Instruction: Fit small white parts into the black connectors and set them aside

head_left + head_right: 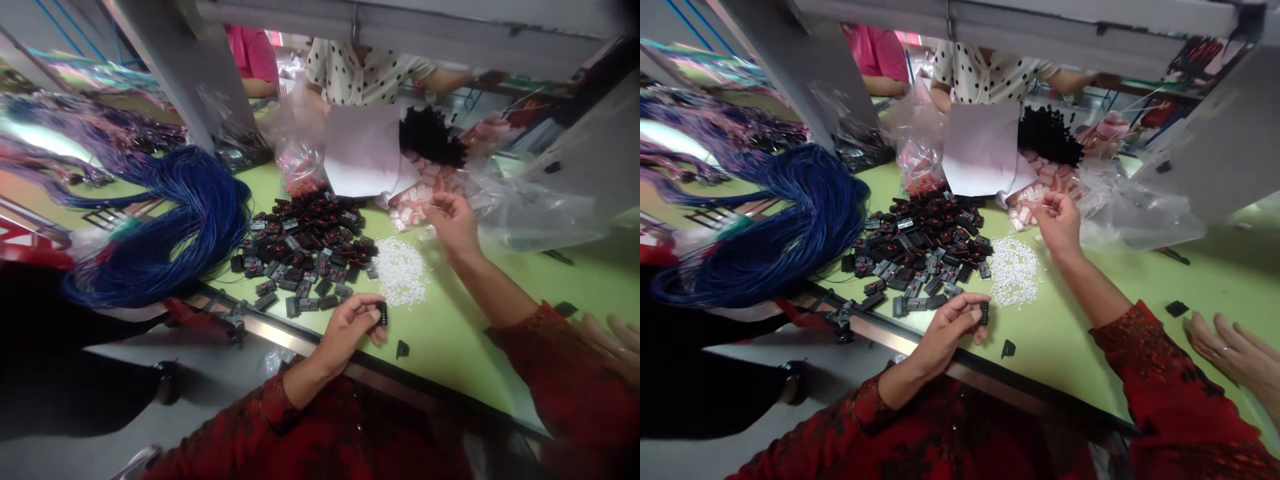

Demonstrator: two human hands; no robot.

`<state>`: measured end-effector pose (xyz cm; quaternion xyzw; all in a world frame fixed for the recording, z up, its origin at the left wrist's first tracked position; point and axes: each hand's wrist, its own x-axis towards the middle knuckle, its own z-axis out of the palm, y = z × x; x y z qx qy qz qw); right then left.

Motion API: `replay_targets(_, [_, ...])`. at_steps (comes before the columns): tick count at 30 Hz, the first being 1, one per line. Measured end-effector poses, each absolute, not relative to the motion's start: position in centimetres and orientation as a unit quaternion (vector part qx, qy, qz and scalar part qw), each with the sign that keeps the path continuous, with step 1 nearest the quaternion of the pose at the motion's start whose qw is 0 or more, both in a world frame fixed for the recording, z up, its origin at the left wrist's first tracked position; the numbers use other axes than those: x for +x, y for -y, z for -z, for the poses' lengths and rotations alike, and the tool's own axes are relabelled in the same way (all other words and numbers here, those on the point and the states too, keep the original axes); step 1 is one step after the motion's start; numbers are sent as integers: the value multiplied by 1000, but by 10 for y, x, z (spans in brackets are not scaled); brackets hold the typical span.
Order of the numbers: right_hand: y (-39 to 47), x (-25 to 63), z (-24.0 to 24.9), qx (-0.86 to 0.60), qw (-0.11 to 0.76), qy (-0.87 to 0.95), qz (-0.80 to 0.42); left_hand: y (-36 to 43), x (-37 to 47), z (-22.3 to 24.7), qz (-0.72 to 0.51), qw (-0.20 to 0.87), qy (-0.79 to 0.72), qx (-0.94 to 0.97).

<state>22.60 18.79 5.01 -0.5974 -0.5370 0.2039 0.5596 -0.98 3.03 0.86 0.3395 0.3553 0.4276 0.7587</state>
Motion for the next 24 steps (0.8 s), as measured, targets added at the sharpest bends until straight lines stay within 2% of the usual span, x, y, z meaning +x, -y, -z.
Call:
replay_targets(13, [-111,221,-40,-611,516,494,-343,-31,-11,-8,-444,758,-348,328])
replay_targets(19, [-57,240,-37,-598,389,634,-299,-32,-11,-7,-449,757,-348,323])
replay_targets(24, [-25,248,-22,-519,281,789,-167,-32,-10,-6,-445,756,-350,329])
